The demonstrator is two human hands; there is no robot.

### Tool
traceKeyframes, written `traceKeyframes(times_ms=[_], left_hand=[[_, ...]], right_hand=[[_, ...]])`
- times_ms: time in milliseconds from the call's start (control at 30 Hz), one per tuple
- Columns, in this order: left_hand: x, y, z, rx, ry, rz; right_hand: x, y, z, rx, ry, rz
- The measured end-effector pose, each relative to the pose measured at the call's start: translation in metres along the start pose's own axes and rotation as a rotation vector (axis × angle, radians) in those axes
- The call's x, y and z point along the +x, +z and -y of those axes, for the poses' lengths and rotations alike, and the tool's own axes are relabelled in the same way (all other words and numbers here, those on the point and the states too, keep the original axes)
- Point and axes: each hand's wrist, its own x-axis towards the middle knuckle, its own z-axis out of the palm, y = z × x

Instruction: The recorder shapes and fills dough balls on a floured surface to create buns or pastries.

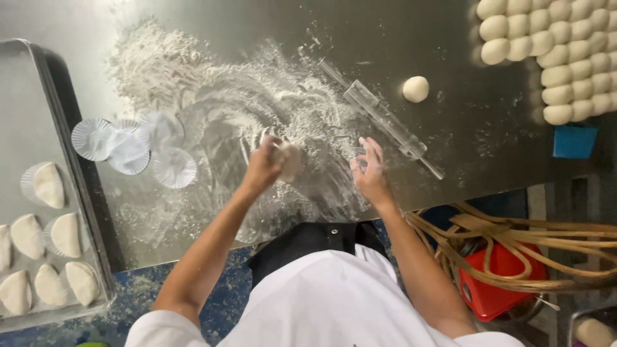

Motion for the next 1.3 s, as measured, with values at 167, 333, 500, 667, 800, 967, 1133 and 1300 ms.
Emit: traceKeyframes(times_ms=[167, 333, 500, 667, 800, 967, 1133, 1300], left_hand=[[0.018, 0.006, 0.013, 0.525, 0.106, -0.290], [0.024, 0.026, 0.012, 0.992, 0.281, -0.186], [0.026, 0.027, 0.033, 1.002, 0.361, -0.267], [0.019, 0.008, 0.026, 0.009, 0.214, -0.299], [0.030, 0.024, 0.046, 0.652, 0.105, -0.708], [0.016, 0.045, -0.002, -0.003, 0.165, -0.231], [0.016, 0.073, 0.013, 0.079, 0.057, -0.304], [-0.013, 0.029, 0.045, 0.550, 0.332, -0.648]], right_hand=[[0.001, -0.011, -0.021, -0.004, 0.035, 0.050], [-0.012, -0.017, -0.025, -0.045, 0.007, 0.120], [-0.013, -0.031, -0.014, -0.101, 0.033, 0.161], [-0.009, -0.071, -0.031, -0.147, 0.205, 0.135], [-0.006, -0.104, -0.067, -0.385, 0.028, -0.173], [-0.005, -0.116, -0.134, -0.506, 0.025, -0.261], [-0.018, -0.081, -0.146, -0.685, 0.119, -0.425], [-0.013, -0.065, -0.144, -0.811, 0.117, -0.513]])
